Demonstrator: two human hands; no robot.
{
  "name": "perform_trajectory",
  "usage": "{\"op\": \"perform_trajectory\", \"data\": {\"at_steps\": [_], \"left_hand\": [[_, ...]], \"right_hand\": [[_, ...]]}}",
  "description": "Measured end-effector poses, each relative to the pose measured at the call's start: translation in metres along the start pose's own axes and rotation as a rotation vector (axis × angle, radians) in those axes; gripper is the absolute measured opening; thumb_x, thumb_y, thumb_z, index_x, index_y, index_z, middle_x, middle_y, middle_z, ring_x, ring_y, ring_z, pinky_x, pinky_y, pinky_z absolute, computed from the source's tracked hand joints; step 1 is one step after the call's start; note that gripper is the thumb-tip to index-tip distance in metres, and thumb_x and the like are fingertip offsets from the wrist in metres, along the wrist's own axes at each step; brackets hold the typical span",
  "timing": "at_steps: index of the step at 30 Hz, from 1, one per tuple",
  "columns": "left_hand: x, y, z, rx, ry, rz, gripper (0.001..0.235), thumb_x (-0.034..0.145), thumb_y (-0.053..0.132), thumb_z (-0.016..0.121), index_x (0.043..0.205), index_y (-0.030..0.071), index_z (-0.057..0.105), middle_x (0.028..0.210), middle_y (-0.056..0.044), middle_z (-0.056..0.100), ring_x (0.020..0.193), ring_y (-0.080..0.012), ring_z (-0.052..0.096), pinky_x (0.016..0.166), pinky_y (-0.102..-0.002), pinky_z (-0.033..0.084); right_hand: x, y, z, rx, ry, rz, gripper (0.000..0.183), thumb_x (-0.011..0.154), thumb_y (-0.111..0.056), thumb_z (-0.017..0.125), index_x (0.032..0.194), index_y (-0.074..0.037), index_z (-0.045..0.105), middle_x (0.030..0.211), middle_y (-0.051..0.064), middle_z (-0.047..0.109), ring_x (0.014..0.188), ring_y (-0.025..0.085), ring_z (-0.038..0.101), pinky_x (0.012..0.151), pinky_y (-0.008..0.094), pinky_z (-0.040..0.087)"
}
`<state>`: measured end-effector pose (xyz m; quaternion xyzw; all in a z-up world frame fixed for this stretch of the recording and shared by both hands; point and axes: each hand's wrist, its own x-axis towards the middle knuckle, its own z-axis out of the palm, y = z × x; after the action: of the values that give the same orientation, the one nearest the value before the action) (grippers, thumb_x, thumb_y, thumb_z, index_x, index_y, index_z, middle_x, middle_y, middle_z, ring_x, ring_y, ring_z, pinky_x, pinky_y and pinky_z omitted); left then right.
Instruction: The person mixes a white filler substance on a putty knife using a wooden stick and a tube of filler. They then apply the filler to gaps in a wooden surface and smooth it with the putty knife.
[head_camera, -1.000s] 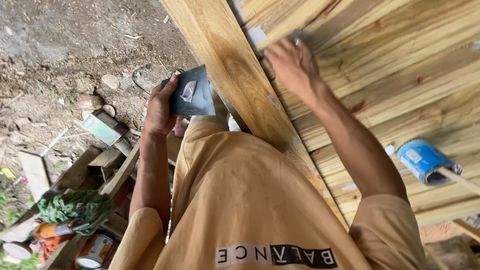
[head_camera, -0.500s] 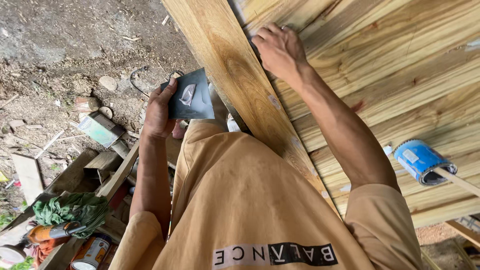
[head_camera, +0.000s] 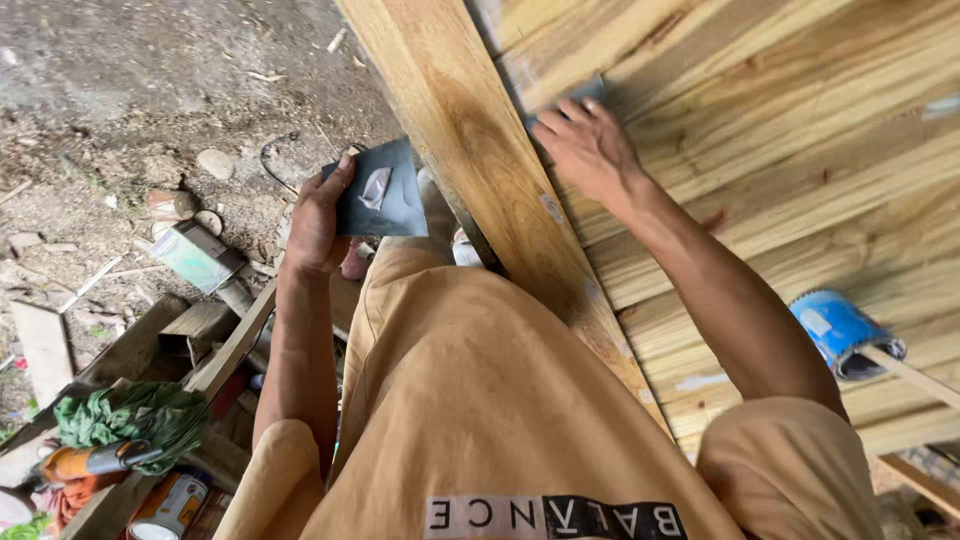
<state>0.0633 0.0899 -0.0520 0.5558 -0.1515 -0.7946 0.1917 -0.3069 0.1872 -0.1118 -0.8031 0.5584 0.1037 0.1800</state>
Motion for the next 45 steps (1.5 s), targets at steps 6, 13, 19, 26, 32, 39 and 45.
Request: {"op": "perform_trajectory", "data": {"at_steps": [6, 13, 19, 26, 32, 39, 45], "left_hand": [[-0.006, -0.002, 0.002, -0.003, -0.019, 0.019, 0.022, 0.107, 0.021, 0.061, 0.111, 0.000, 0.064, 0.099, -0.008, 0.070, 0.083, -0.0141, 0.069, 0.078, -0.029, 0.060], [-0.009, -0.009, 0.008, -0.009, -0.023, -0.005, 0.023, 0.105, 0.022, 0.060, 0.111, 0.001, 0.065, 0.098, -0.007, 0.070, 0.084, -0.0141, 0.069, 0.079, -0.031, 0.061], [-0.004, -0.020, 0.022, 0.032, -0.081, -0.025, 0.024, 0.108, 0.024, 0.061, 0.108, 0.000, 0.064, 0.096, -0.008, 0.070, 0.080, -0.0140, 0.069, 0.076, -0.031, 0.062], [-0.011, -0.026, 0.027, 0.019, -0.070, -0.019, 0.022, 0.106, 0.022, 0.061, 0.107, 0.001, 0.065, 0.098, -0.008, 0.071, 0.082, -0.0147, 0.070, 0.077, -0.031, 0.062], [-0.005, -0.031, 0.032, 0.048, -0.065, -0.032, 0.028, 0.107, 0.026, 0.060, 0.110, -0.001, 0.066, 0.098, -0.007, 0.070, 0.084, -0.0130, 0.067, 0.080, -0.029, 0.058], [0.013, -0.017, 0.090, 0.421, -0.311, -0.028, 0.045, 0.104, 0.039, 0.054, 0.110, -0.004, 0.066, 0.090, -0.008, 0.073, 0.072, -0.0150, 0.070, 0.074, -0.029, 0.062], [-0.002, 0.000, 0.142, 0.777, -0.497, -0.015, 0.055, 0.106, 0.048, 0.053, 0.107, -0.002, 0.074, 0.081, -0.005, 0.069, 0.067, -0.0127, 0.059, 0.061, -0.031, 0.050]], "right_hand": [[0.040, 0.033, 0.027, 0.154, 0.147, 0.123, 0.035, 0.100, 0.002, 0.064, 0.133, -0.007, 0.069, 0.132, 0.013, 0.071, 0.111, 0.026, 0.066, 0.095, 0.045, 0.054], [0.018, -0.005, 0.016, -0.152, -0.103, 0.023, 0.060, 0.073, -0.016, 0.077, 0.131, -0.006, 0.065, 0.137, 0.010, 0.063, 0.123, 0.028, 0.057, 0.102, 0.048, 0.049], [-0.034, -0.016, 0.004, -0.213, -0.018, 0.006, 0.062, 0.077, -0.022, 0.077, 0.135, -0.008, 0.064, 0.138, 0.008, 0.063, 0.124, 0.026, 0.056, 0.105, 0.045, 0.047], [0.021, 0.005, 0.024, -0.100, 0.101, 0.079, 0.033, 0.091, -0.006, 0.071, 0.124, -0.006, 0.068, 0.136, 0.008, 0.065, 0.127, 0.023, 0.056, 0.109, 0.046, 0.046], [-0.038, -0.025, 0.037, -0.059, 0.127, 0.034, 0.043, 0.085, -0.006, 0.070, 0.128, -0.004, 0.069, 0.130, 0.009, 0.066, 0.122, 0.025, 0.057, 0.105, 0.048, 0.047], [-0.086, -0.040, -0.094, 0.495, 0.355, 0.069, 0.037, 0.089, 0.009, 0.067, 0.121, -0.009, 0.075, 0.128, 0.005, 0.070, 0.117, 0.024, 0.065, 0.097, 0.039, 0.053], [-0.093, -0.061, -0.162, 0.368, 0.440, -0.121, 0.040, 0.082, 0.008, 0.071, 0.118, -0.009, 0.077, 0.124, -0.001, 0.074, 0.116, 0.019, 0.068, 0.089, 0.035, 0.055]]}}
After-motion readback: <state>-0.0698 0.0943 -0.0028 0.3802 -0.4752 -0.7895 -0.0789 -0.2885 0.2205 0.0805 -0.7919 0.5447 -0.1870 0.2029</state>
